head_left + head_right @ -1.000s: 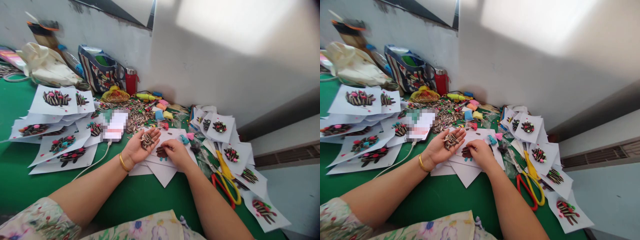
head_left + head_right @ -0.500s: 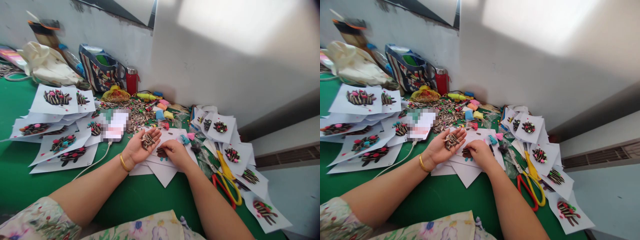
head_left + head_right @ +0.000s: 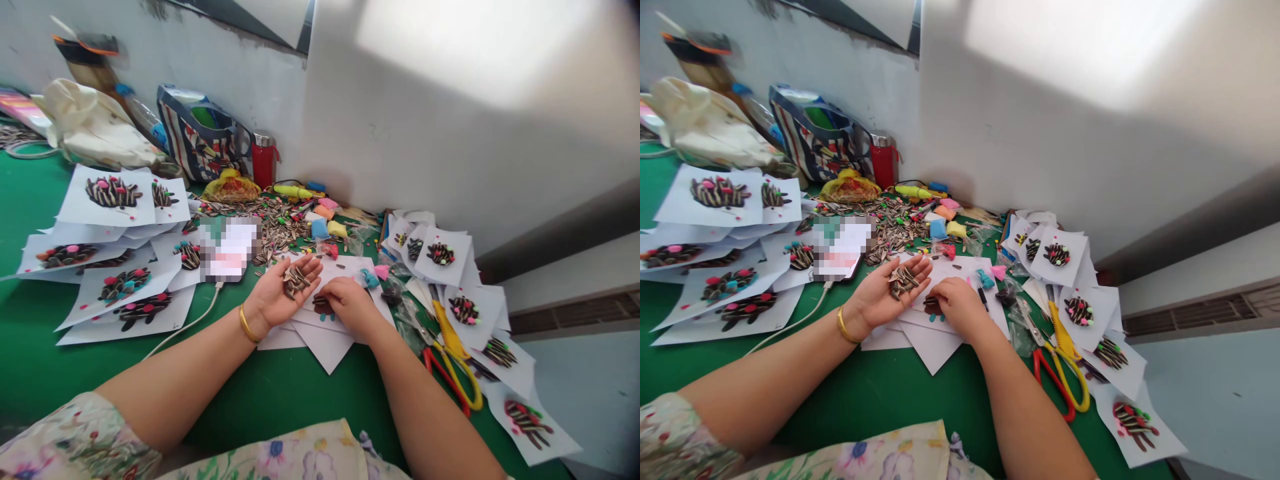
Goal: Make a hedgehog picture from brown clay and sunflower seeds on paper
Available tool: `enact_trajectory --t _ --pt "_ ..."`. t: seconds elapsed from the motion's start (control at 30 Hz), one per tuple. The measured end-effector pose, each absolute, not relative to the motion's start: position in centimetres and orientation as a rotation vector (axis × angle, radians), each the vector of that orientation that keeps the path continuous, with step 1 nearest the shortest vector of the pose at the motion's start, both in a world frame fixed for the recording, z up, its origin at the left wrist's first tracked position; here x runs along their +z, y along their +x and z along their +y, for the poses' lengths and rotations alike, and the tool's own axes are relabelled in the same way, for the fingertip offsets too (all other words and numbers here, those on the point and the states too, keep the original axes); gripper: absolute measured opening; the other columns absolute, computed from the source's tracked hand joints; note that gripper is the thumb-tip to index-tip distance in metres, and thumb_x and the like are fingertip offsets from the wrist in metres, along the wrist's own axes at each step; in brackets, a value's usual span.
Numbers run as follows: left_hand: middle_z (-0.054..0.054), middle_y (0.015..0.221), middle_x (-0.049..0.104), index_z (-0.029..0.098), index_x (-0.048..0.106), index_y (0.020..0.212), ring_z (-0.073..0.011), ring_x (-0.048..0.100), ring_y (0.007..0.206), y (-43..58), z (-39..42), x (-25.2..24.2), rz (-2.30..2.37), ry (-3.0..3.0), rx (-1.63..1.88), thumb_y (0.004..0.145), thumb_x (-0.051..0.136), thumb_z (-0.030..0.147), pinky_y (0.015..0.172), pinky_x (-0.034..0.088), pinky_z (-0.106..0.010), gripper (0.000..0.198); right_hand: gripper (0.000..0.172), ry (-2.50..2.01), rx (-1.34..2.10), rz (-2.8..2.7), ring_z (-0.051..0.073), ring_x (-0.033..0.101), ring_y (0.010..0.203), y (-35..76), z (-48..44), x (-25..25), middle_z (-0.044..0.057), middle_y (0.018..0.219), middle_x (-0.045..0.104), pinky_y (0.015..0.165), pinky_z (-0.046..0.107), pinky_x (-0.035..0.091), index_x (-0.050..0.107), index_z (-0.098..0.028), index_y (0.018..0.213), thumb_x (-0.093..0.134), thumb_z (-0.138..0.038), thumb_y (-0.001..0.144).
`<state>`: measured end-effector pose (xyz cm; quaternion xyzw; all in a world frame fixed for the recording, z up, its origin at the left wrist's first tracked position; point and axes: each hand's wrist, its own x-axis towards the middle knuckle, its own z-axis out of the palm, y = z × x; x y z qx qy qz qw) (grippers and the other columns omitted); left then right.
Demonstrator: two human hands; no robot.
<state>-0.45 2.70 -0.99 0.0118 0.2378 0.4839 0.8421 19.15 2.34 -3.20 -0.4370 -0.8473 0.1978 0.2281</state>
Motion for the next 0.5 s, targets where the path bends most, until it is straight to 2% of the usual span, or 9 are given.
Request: enact_trajectory --t 0.5 --pt "-0.013 0.113 0.072 0.013 0.064 0.118 -0.0241 0.064 0.116 -0.55 2.76 -1.25 0.496 0.042 1.019 0.101 0.039 0.032 0.099 0.052 -0.040 0.036 0.024 -1.203 0.526 -2.395 0.017 0.061 0.089 19.23 2.67 -3.40 0.004 0.090 0.070 0.086 0.030 0.046 0.075 -0.020 0.091 0.053 -0.008 0.090"
